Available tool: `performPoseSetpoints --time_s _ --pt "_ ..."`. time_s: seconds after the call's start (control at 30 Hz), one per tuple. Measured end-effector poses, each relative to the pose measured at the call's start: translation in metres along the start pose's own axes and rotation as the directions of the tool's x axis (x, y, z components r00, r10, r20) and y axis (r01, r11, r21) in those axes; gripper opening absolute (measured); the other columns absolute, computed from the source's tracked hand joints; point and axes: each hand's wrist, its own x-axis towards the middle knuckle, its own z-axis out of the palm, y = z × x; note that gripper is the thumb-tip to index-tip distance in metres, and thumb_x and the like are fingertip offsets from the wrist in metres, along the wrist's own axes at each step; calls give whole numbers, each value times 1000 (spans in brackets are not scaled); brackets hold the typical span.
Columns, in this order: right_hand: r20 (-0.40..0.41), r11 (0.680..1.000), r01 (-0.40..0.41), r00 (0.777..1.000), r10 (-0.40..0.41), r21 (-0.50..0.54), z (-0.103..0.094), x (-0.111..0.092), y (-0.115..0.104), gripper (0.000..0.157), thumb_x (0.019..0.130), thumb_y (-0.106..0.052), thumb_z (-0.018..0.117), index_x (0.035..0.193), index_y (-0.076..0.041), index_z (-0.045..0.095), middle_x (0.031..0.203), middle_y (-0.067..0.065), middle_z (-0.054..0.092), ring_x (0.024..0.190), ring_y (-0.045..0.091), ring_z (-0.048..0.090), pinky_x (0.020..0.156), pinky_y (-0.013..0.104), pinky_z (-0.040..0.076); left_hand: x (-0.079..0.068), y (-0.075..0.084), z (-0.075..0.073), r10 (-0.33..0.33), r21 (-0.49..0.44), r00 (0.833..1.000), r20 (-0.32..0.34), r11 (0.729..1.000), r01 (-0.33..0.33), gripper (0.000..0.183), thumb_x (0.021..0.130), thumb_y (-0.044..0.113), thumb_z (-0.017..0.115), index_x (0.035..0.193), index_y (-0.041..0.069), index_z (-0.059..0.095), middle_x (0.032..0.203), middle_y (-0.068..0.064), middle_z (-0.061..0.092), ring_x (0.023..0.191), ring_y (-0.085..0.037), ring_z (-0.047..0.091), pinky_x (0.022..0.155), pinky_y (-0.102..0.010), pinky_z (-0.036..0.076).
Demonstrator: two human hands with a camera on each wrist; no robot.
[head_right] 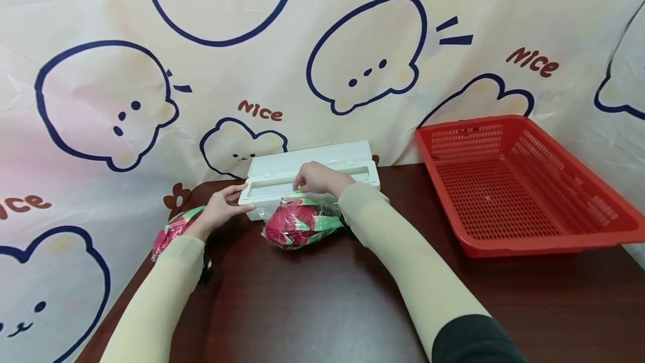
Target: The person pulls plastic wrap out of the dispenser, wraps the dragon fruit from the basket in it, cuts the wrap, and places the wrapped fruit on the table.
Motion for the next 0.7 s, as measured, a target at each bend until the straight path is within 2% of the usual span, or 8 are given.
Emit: performPoseSetpoints --time_s 0.43,0.7 --pt "-49 999 33 998 -35 -34 3 -1 3 15 85 -10 62 95 -13 72 82 -3 61 77 11 54 71 25 44 -2 3 -1 2 -3 1000 -7 1000 -2 80 66 42 75 135 18 42 131 -9 46 117 -22 43 97 -45 31" --pt "-75 999 15 997 -17 -32 3 -15 7 14 85 -12 62 96 -13 71 84 -4 61 79 10 55 73 24 44 -1 1 -1 8 6 1000 1 1000 -8 84 63 44 76 135 16 42 130 -11 47 117 -23 44 96 -45 32"
